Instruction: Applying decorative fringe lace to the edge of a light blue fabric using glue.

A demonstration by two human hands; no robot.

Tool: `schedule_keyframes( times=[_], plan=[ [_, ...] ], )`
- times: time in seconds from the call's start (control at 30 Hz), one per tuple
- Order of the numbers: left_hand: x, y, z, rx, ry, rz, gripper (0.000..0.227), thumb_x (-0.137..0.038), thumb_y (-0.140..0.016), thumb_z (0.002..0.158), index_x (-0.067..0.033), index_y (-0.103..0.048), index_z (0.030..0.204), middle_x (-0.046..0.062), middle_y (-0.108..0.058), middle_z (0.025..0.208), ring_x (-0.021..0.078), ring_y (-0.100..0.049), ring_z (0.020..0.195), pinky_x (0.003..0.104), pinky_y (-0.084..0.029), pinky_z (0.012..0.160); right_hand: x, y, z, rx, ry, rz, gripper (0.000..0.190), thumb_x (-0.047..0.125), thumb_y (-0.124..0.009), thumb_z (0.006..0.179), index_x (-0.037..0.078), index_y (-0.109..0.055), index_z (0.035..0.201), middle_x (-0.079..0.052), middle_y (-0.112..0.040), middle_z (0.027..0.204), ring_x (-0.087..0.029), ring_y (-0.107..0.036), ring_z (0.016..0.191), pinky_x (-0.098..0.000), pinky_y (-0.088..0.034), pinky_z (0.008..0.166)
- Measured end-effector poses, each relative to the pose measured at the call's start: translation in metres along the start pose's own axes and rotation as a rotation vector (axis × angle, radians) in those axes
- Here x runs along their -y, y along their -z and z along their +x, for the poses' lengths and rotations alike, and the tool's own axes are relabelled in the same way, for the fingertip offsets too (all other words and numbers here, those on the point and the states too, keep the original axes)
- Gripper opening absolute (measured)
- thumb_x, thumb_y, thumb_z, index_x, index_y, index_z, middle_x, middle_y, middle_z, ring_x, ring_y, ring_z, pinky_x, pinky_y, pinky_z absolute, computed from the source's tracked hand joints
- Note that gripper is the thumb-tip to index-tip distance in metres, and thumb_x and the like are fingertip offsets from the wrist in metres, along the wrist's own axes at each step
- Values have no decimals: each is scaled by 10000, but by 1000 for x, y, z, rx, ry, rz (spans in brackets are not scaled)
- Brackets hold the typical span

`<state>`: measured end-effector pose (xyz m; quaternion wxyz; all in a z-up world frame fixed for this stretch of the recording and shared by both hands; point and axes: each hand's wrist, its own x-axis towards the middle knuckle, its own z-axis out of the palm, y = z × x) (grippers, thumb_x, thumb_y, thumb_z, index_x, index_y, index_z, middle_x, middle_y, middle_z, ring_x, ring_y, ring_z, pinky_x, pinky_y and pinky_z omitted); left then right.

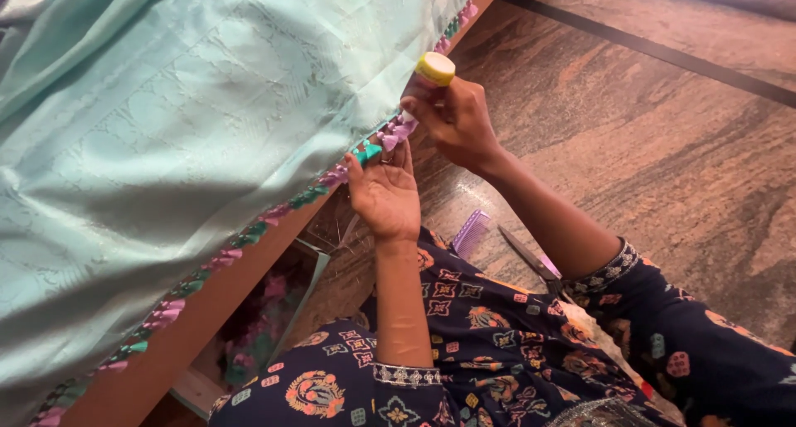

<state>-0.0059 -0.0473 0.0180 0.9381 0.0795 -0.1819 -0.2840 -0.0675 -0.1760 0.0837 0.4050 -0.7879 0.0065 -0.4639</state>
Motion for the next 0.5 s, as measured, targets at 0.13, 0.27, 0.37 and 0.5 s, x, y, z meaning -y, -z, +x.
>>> schedule_keyframes(
  times=[0.13,0.27,0.37,0.5],
  plan=[
    [1,1,1,-7,1,-2,531,-447,-602,1047,14,-616,1309,132,-666,1334,249,-612,1291,405,-377,1254,-15,3,-1,-17,-6,70,136,100,-719,1033,-18,-663,1069,-61,-744,927,-103,-728,816,-267,-623,729],
    [2,7,1,11,4,-32,516,-443,-606,1058,13,-623,1298,134,-672,1333,254,-614,1295,408,-374,1257,-17,5,-2,-62,-8,155,113,96,-695,1062,-11,-668,1081,-50,-748,970,-100,-725,869,-270,-625,787],
    [2,6,1,39,1,-33,526,-451,-606,1076,27,-632,1293,149,-680,1320,262,-616,1295,411,-373,1262,-15,5,-1,-95,-12,157,106,88,-702,1067,-14,-675,1067,-46,-737,968,-93,-689,883,-266,-588,806],
    [2,-1,-1,9,9,-22,516,-447,-615,1048,17,-646,1274,137,-694,1295,250,-619,1283,409,-376,1254,-11,4,0,-115,-80,11,126,93,-749,1015,-15,-684,1018,-34,-719,867,-81,-640,771,-255,-528,709]
  ],
)
